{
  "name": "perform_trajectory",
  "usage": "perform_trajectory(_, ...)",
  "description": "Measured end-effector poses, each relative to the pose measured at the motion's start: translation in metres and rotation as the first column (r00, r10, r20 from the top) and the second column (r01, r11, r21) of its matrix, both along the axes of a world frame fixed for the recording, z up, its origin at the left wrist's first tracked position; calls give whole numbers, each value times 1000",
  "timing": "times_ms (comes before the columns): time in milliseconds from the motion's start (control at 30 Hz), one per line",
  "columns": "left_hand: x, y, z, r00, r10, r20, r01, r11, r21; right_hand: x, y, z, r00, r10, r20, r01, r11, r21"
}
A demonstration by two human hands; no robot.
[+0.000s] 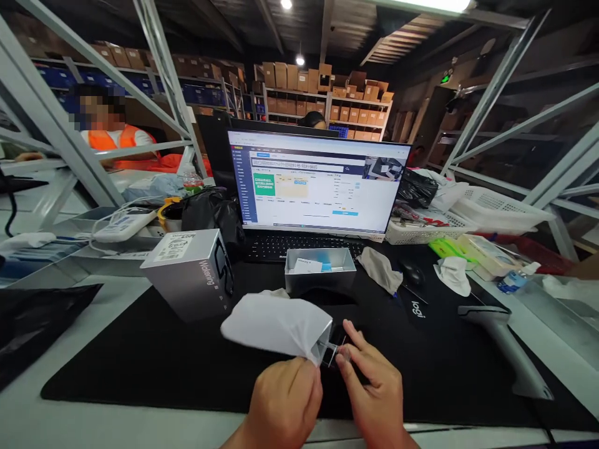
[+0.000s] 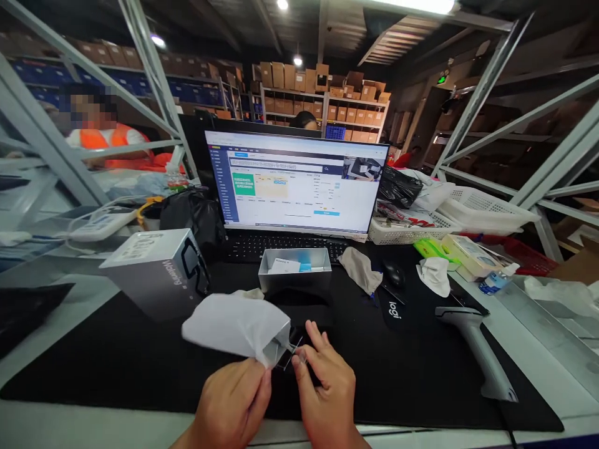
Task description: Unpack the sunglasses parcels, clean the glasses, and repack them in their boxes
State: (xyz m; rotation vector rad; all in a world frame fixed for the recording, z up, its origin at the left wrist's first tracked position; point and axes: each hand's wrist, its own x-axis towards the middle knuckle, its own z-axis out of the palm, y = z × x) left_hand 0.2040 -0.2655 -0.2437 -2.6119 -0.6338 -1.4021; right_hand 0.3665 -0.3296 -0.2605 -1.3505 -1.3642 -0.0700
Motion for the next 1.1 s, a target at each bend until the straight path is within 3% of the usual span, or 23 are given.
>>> perform_trajectory(200, -22, 7, 10, 995, 100, 23, -99, 994, -38, 2, 1, 25, 904, -136, 406, 105, 990, 99)
perform_trajectory(267, -22, 7, 14, 995, 101, -22, -100, 994, 48, 1, 6, 32, 878, -143, 457, 107, 989, 103)
perform_trajectory(333, -15, 5, 17, 996, 25, -86, -11, 986, 164, -2, 15, 36, 885, -120, 451, 87, 992, 92)
perform_trajectory(400, -4, 2, 20, 987, -91, -135, 117, 972, 205, -4, 26, 36, 914, -70, 400, 52, 997, 55)
perform_trajectory(500, 9, 1, 28, 961, -234, -149, 250, 963, 101, 0, 35, 38, 964, 66, 258, -63, 998, -18)
perform_trajectory(600, 16, 7, 44, 931, -329, -159, 346, 934, 87, 25, 35, 49, 974, 214, -73, -219, 972, -80)
perform_trajectory(700, 29, 17, 61, 918, -352, -181, 383, 905, 185, 71, 31, 64, 896, 173, -408, -210, 976, -47)
perform_trajectory(733, 39, 19, 67, 918, -328, -223, 369, 912, 181, 90, 31, 67, 862, 144, -486, -174, 985, -17)
perform_trajectory(800, 71, 24, 74, 874, -236, -425, 281, 959, 46, 127, 33, 68, 788, 116, -604, -96, 993, 66)
perform_trajectory(867, 116, 28, 74, 685, -180, -706, 74, 981, -179, 158, 38, 63, 729, 110, -676, -4, 988, 157)
perform_trajectory(967, 194, 35, 61, 615, -203, -762, -12, 964, -267, 189, 44, 48, 705, 72, -706, 126, 966, 224)
perform_trajectory(1100, 278, 50, 29, 594, -180, -784, -151, 932, -329, 206, 41, 32, 715, 17, -699, 179, 962, 206)
